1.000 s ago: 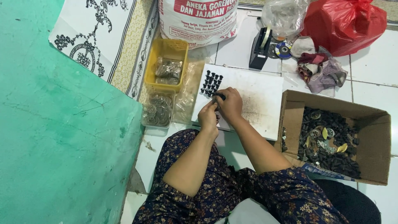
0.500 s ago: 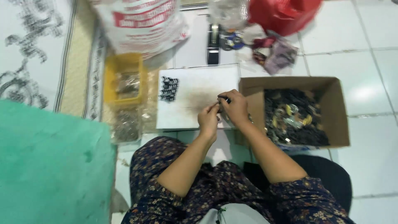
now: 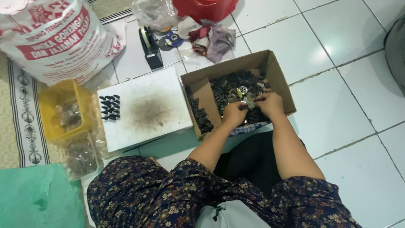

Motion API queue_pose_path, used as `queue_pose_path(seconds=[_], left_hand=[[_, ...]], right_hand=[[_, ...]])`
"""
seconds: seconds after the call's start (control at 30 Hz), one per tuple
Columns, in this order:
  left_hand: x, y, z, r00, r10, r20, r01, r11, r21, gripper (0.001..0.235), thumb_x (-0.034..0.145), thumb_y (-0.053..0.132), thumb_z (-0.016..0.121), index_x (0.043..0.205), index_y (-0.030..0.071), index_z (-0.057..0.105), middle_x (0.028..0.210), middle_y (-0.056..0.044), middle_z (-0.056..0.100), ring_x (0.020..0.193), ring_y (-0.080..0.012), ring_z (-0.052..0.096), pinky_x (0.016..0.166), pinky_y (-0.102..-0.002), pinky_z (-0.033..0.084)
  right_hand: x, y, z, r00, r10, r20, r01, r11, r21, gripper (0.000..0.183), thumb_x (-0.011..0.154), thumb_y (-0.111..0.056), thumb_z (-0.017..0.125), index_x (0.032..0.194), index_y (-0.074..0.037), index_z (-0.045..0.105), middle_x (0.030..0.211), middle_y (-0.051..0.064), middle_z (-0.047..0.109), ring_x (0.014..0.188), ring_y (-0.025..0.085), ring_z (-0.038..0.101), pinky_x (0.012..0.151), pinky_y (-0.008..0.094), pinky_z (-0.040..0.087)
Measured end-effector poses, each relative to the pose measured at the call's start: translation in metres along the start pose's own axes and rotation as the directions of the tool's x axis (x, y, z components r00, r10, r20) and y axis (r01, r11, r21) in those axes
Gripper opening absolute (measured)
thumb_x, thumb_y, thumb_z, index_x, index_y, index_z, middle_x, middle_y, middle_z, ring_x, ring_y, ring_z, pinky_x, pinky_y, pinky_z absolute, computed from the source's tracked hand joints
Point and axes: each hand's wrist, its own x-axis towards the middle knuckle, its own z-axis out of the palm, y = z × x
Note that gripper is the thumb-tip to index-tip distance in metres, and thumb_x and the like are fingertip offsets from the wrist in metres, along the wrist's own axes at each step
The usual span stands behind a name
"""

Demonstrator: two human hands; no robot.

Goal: Sorting and assembling small metal and plastic components by inserting them into a grid and searching through a box of parts.

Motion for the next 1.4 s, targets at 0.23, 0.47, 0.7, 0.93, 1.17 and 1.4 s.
queue_pose_path(seconds=[0.23,0.47,0.7,0.93,1.17,1.4], left_hand=[[-0.014,0.020,-0.030,0.989,0.135,0.059,-0.146,0.950,0.278,0.029,0.091,0.005,0.063,0.117,0.010,0.076,0.115,-0.020,0.071,0.111,-0.0347,0.070,0.092,-0.043,0.060],[-0.020,0.021,-0.033,0.984,0.160,0.073,-0.175,0.935,0.310,0.027,0.094,0.012,0.064,0.119,0.008,0.074,0.120,-0.019,0.067,0.111,-0.0327,0.069,0.094,-0.046,0.059],[-0.020,0.021,-0.035,0.988,0.153,0.036,-0.158,0.967,0.202,0.022,0.093,0.013,0.065,0.112,0.009,0.075,0.115,-0.015,0.068,0.108,-0.0301,0.070,0.090,-0.043,0.061],[0.000,-0.002,-0.035,0.990,0.099,-0.098,-0.094,0.994,0.053,0.021,0.090,0.010,0.069,0.109,0.003,0.073,0.105,-0.017,0.069,0.103,-0.0335,0.071,0.085,-0.045,0.062],[-0.026,0.016,-0.080,0.974,0.084,-0.211,-0.107,0.989,-0.099,0.028,0.081,0.007,0.075,0.108,0.003,0.073,0.102,-0.021,0.075,0.102,-0.0361,0.072,0.086,-0.044,0.061],[-0.022,-0.010,-0.070,0.995,-0.033,-0.093,0.006,0.961,-0.277,0.026,0.084,0.012,0.075,0.110,0.010,0.076,0.107,-0.016,0.075,0.102,-0.0299,0.072,0.084,-0.039,0.062]], right_hand=[[-0.011,-0.028,0.000,0.989,-0.018,0.144,0.042,0.985,-0.167,0.023,0.087,-0.009,0.068,0.105,-0.001,0.080,0.103,0.030,0.075,0.107,0.047,0.070,0.094,0.054,0.058],[-0.001,-0.028,0.011,0.980,-0.046,0.192,0.093,0.966,-0.243,0.029,0.091,-0.007,0.060,0.111,-0.005,0.080,0.103,0.024,0.076,0.102,0.043,0.072,0.086,0.053,0.059],[-0.019,-0.053,-0.009,0.977,-0.023,0.213,0.067,0.978,-0.198,0.029,0.090,-0.005,0.064,0.116,-0.002,0.078,0.112,0.026,0.075,0.111,0.043,0.069,0.095,0.053,0.055],[-0.021,-0.056,-0.016,0.976,-0.032,0.214,0.048,0.996,-0.070,0.025,0.089,-0.009,0.072,0.113,-0.003,0.079,0.115,0.026,0.074,0.119,0.044,0.065,0.103,0.054,0.052],[-0.019,-0.055,-0.004,0.962,-0.106,0.250,0.141,0.981,-0.129,0.021,0.086,-0.009,0.076,0.107,-0.009,0.082,0.110,0.022,0.077,0.113,0.043,0.069,0.099,0.053,0.054],[-0.017,-0.056,0.013,0.961,-0.158,0.228,0.238,0.890,-0.389,0.026,0.088,-0.014,0.070,0.108,0.002,0.077,0.098,0.024,0.077,0.102,0.040,0.074,0.090,0.054,0.058]])
